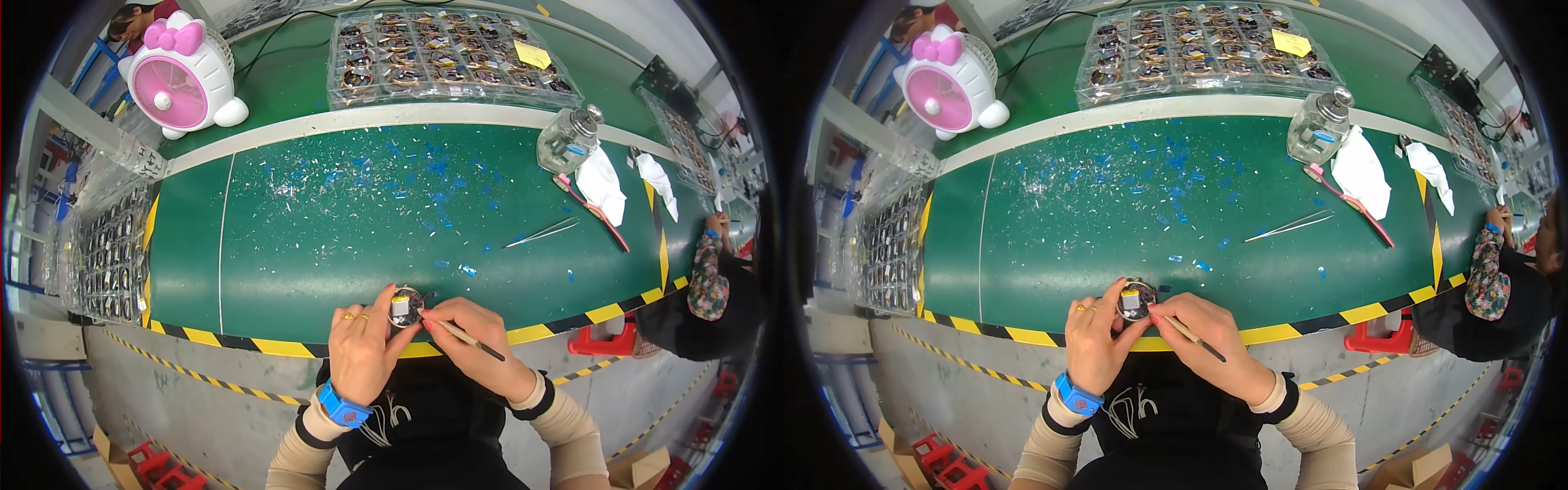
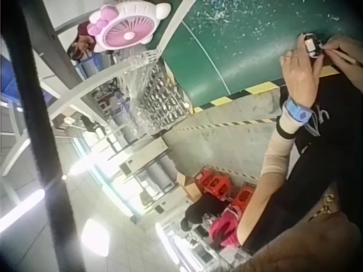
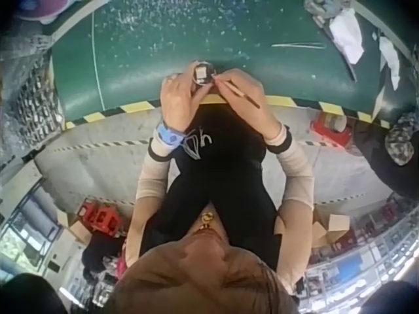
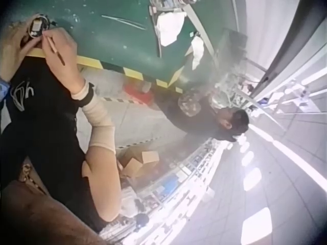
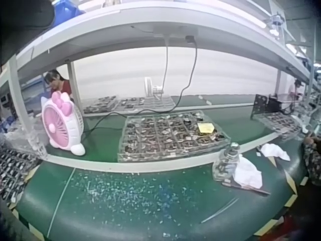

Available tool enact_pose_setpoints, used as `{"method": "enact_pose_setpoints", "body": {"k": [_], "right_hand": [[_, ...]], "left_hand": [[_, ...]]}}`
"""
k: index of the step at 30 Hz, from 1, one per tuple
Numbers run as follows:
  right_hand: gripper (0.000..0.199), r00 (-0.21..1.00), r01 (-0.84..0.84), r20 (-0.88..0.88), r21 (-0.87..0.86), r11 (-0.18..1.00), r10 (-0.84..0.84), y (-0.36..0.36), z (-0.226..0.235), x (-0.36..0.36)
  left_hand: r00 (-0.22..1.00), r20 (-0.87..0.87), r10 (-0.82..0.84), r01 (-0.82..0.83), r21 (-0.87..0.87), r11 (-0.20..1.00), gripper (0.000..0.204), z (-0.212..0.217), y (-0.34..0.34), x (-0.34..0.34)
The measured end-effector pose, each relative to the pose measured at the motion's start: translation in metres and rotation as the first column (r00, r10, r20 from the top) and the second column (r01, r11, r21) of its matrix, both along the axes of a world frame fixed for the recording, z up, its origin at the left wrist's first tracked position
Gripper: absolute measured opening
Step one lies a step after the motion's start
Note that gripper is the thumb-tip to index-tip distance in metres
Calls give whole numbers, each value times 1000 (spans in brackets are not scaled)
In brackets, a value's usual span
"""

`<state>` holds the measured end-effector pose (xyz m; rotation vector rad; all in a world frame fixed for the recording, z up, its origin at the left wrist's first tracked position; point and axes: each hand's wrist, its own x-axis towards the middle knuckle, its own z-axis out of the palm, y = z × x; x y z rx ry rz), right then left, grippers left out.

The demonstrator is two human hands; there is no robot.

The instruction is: The person cleans a watch component with a toothbrush, scrapes it with a metal tool, and wipes it with a cloth. They then apply liquid from a bottle using a small brush, scrape the component again, and finish by brushing it with the toothbrush.

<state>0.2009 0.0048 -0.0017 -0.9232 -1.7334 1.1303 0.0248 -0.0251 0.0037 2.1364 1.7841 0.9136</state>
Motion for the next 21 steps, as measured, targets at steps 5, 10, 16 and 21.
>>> {"method": "enact_pose_setpoints", "body": {"k": [5,10,16,21], "right_hand": [[15,1000,-18,-8,-5,1000,18,0,0,-1],[14,999,52,-1,0,999,-52,-1,1,-2],[13,999,-41,-5,27,999,41,-2,-1,-1],[15,991,130,36,-40,991,-128,-3,2,0]], "left_hand": [[1000,-12,-7,7,15,1000,56,0,0,0],[1000,-3,-4,4,21,1000,56,-1,0,1],[1000,-20,-9,9,16,1000,56,-2,-2,-1],[1000,8,12,-12,26,1000,58,-3,-2,1]]}}
